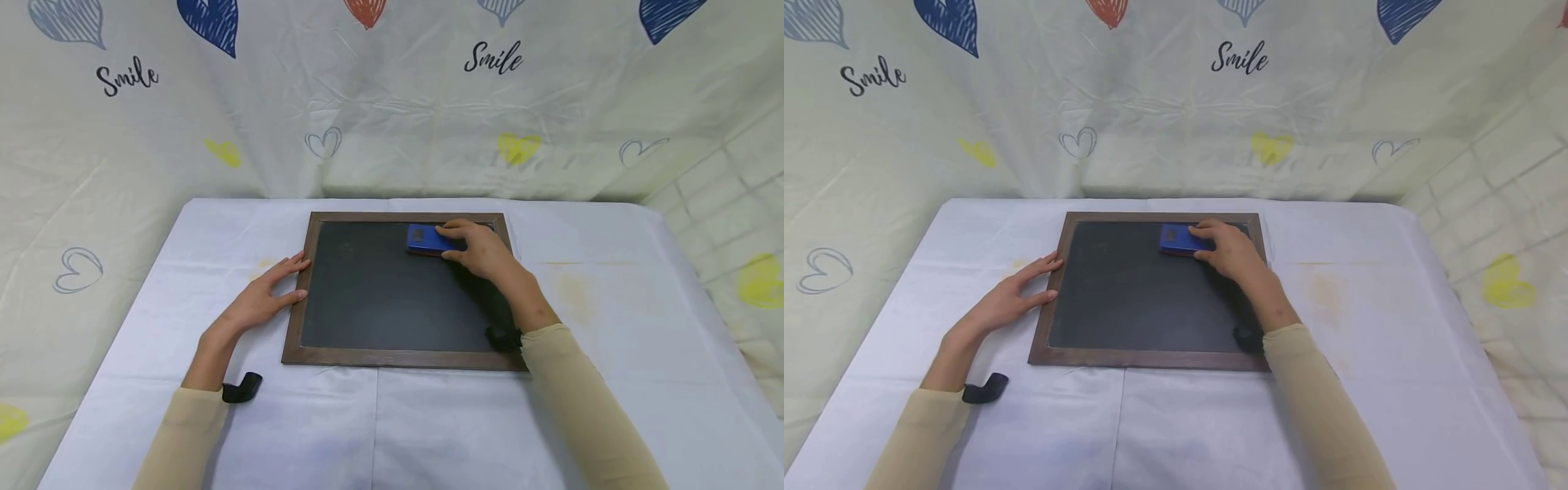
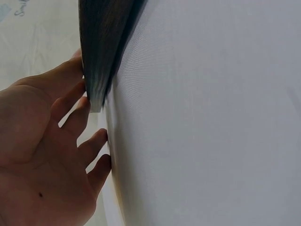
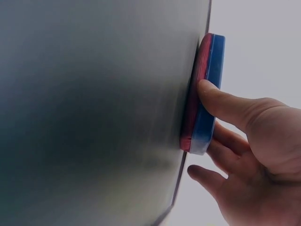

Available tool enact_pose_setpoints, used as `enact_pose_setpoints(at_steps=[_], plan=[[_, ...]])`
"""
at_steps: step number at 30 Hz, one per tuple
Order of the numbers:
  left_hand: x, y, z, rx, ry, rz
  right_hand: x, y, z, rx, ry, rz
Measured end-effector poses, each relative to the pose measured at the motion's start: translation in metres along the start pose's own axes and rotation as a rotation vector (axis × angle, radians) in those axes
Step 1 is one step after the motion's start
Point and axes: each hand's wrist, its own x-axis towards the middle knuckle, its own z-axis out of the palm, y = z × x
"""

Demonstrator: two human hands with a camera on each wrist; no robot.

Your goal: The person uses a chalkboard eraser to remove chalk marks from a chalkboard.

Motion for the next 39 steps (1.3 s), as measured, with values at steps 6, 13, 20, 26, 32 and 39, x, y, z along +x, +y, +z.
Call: enact_pose_setpoints(at_steps=[6,13,20,26,32,39], plan=[[0.0,0.0,0.0,0.003,-0.001,-0.01,-0.004,0.009,-0.004,0.006,0.005,0.008],[0.001,0.0,-0.001,0.004,-0.008,-0.019,-0.008,0.018,-0.007,0.0,0.014,0.019],[-0.001,-0.002,0.0,0.006,0.003,-0.003,-0.014,0.026,-0.013,0.016,0.029,0.026],[0.0,0.0,0.0,0.002,-0.004,-0.003,-0.023,0.037,-0.016,0.024,0.028,0.041],[0.001,0.001,-0.001,0.01,-0.005,-0.015,-0.021,0.041,-0.017,0.033,0.036,0.033],[0.0,0.002,0.0,-0.001,-0.007,-0.022,-0.02,0.038,-0.017,0.031,0.044,0.039]])
